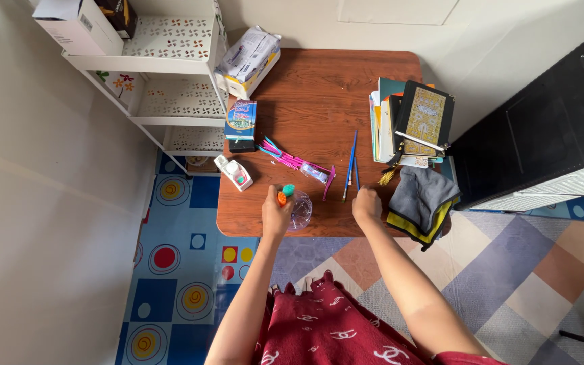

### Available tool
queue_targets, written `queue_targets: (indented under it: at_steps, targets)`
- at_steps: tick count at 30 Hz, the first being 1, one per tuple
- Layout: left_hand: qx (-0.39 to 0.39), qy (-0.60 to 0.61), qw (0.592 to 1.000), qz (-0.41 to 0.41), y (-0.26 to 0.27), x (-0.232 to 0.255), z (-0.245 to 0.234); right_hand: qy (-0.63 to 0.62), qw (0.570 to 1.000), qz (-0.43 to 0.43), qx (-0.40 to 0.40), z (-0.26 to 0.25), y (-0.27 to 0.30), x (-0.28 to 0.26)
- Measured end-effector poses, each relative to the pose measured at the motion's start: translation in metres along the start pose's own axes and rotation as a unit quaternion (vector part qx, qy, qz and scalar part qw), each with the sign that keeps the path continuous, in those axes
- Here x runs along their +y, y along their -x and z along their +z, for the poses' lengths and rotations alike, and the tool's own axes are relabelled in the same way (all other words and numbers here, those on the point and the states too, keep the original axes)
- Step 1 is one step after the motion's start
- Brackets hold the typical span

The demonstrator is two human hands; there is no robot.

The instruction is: The person sorts various small items from a wooden table into boxes and a plastic container. They place pens, markers, and other stationery into a repurposed chocolate box and a white box, then put the boxes on a nearby white shelf. Finally, they place highlighters and pens into a clear plastic container.

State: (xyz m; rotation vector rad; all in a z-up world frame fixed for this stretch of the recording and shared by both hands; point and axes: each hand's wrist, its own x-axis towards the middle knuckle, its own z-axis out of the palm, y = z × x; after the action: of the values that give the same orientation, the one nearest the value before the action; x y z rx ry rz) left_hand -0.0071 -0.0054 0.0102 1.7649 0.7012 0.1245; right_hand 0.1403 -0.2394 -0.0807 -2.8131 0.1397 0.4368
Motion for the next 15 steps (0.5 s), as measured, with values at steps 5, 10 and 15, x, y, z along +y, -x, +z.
queue_targets:
  at_steps: [5, 10, 15]
  targets:
    - [0.024, 0.006, 1.0, 0.001, 0.002, 0.0, -0.003, -0.089, 0.996, 0.03, 0.011, -0.01, 0.003, 0.012]
    - [0.049, -0.003, 0.999, 0.022, 0.0, -0.005, 0.004, -0.28, 0.96, -0.001, 0.023, -0.052, 0.04, -0.002]
    - [0.067, -0.004, 0.995, 0.07, -0.011, -0.021, 0.024, -0.524, 0.843, -0.113, -0.035, -0.083, 0.079, -0.035]
